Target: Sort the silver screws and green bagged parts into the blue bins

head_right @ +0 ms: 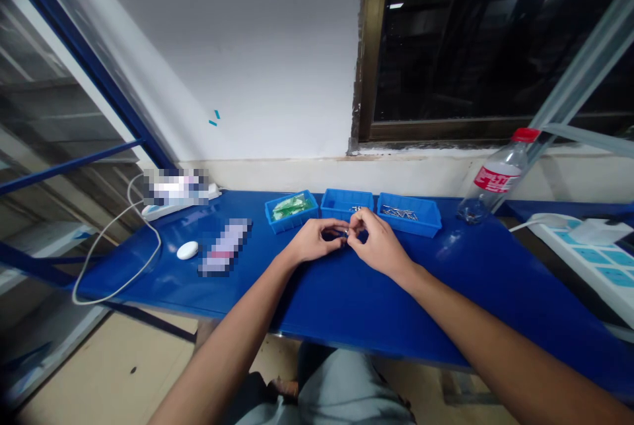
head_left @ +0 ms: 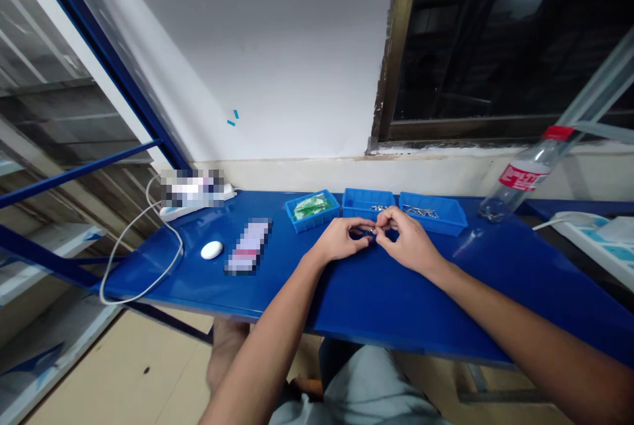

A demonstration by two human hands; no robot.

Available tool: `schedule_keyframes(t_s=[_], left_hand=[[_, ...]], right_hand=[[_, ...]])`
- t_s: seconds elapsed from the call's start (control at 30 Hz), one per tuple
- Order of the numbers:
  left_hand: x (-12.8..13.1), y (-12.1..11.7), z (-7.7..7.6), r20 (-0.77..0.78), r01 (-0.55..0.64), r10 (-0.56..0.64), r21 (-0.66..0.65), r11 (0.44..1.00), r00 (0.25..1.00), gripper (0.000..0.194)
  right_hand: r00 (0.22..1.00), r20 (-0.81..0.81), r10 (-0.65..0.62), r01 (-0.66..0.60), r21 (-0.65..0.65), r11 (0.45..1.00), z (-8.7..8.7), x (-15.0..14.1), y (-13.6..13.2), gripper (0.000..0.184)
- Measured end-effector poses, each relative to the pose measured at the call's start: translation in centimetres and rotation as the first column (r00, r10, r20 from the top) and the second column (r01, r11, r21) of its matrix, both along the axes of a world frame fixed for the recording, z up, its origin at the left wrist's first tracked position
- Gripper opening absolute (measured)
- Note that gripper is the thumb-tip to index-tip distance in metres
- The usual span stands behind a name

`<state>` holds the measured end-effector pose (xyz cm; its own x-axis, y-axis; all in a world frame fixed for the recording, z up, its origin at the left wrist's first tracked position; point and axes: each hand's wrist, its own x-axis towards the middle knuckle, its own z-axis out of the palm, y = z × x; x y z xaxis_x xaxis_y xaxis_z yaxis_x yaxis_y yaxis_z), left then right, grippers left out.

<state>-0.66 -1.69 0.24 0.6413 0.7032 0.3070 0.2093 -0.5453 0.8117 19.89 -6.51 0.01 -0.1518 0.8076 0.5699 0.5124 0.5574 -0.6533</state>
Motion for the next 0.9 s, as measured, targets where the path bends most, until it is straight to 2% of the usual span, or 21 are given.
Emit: schedule_keyframes(t_s=[0.13,0.23,0.47,0.63,0.9], left_hand=[[0.0,0.5,0.1,0.011,-0.089,0.090,-0.009,0.996,0.996,0.026],[-0.1,0.8,0.2,0.047,-0.158,0.158,0.000,0.987,0.986,0.021],[0.0,1.0,-0.4,0.099,-0.102,0.114,-0.127,0.987,0.989,0.022],[0.2,1.1,-1.1,0.196,-0.035,0.074,-0.198,0.980,0.978,0.044],[0.1,1.2,-0.8,0.157,-0.093,0.120,-0.166,0.982,0.980,0.031]], right_hand=[[0.989,-0.147,0.011,-0.027,-0.108,0.994,-0.4,0.0,0.3,0.017],[0.994,-0.111,-0.014,-0.002,-0.140,0.990,-0.6,0.1,0.4,0.015],[0.999,-0.024,-0.023,0.019,-0.166,0.986,-0.5,-0.2,0.3,0.017],[0.999,-0.037,0.015,-0.022,-0.187,0.982,-0.8,-0.2,0.4,0.024],[0.994,-0.103,0.035,-0.057,-0.220,0.974,-1.2,0.0,0.8,0.025]])
